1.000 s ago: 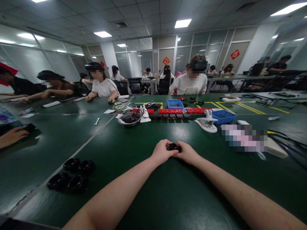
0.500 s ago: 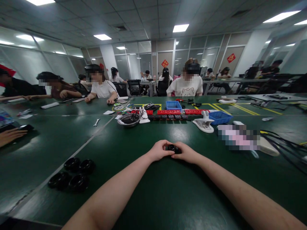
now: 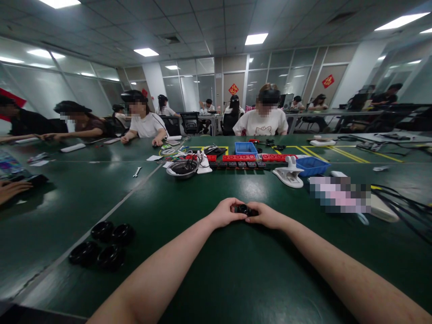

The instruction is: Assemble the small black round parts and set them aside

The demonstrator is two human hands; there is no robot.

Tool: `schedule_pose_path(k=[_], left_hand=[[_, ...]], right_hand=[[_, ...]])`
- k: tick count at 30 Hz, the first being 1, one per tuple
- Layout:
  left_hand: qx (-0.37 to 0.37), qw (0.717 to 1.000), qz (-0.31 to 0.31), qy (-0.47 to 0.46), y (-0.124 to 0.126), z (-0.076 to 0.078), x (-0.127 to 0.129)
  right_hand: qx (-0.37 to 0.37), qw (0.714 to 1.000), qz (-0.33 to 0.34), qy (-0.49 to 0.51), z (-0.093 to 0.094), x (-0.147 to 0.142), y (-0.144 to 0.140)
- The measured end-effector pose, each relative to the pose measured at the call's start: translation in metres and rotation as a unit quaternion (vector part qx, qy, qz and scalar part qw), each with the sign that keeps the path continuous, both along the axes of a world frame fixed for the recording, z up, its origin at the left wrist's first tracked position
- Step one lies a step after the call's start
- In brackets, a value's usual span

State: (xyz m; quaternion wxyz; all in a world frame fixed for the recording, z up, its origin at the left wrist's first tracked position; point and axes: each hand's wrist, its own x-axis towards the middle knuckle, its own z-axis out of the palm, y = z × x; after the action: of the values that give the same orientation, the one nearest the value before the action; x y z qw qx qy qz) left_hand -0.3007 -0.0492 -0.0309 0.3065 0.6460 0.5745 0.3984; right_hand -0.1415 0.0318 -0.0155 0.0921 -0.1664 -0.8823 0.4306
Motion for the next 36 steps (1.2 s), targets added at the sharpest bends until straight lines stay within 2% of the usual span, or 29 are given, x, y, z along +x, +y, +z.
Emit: schedule_pose_path(k=[9,12,18,22,25,28,32,36], left_hand=[[-0.005,1.0,0.013,-0.001,-0.002,0.004,0.003],[0.003,0.999,0.034,0.008,-0.004,0.006,0.007],[0.038,0.988,0.137,0.067,-0.007,0.005,0.02],[0.046,0.971,0.21,0.1,-0.007,0.004,0.026],[0.056,0.97,0.215,0.101,-0.007,0.005,0.024],[0.052,0.985,0.147,0.078,-0.008,0.007,0.015],[0.006,0.999,0.03,0.034,-0.009,0.01,0.004],[0.058,0.995,0.037,0.069,-0.009,0.012,0.002]], right_hand=[[-0.009,1.0,-0.017,-0.009,-0.003,-0.001,0.001],[0.011,0.999,-0.04,-0.011,-0.005,-0.002,0.0],[0.113,0.984,-0.134,-0.028,-0.012,-0.009,-0.004],[0.227,0.947,-0.215,-0.071,-0.015,-0.017,-0.014],[0.288,0.924,-0.238,-0.087,-0.013,-0.02,-0.022],[0.289,0.929,-0.217,-0.078,-0.01,-0.018,-0.025],[0.224,0.97,-0.09,-0.033,-0.006,-0.009,-0.016],[0.143,0.989,-0.026,-0.006,-0.005,-0.003,-0.002]])
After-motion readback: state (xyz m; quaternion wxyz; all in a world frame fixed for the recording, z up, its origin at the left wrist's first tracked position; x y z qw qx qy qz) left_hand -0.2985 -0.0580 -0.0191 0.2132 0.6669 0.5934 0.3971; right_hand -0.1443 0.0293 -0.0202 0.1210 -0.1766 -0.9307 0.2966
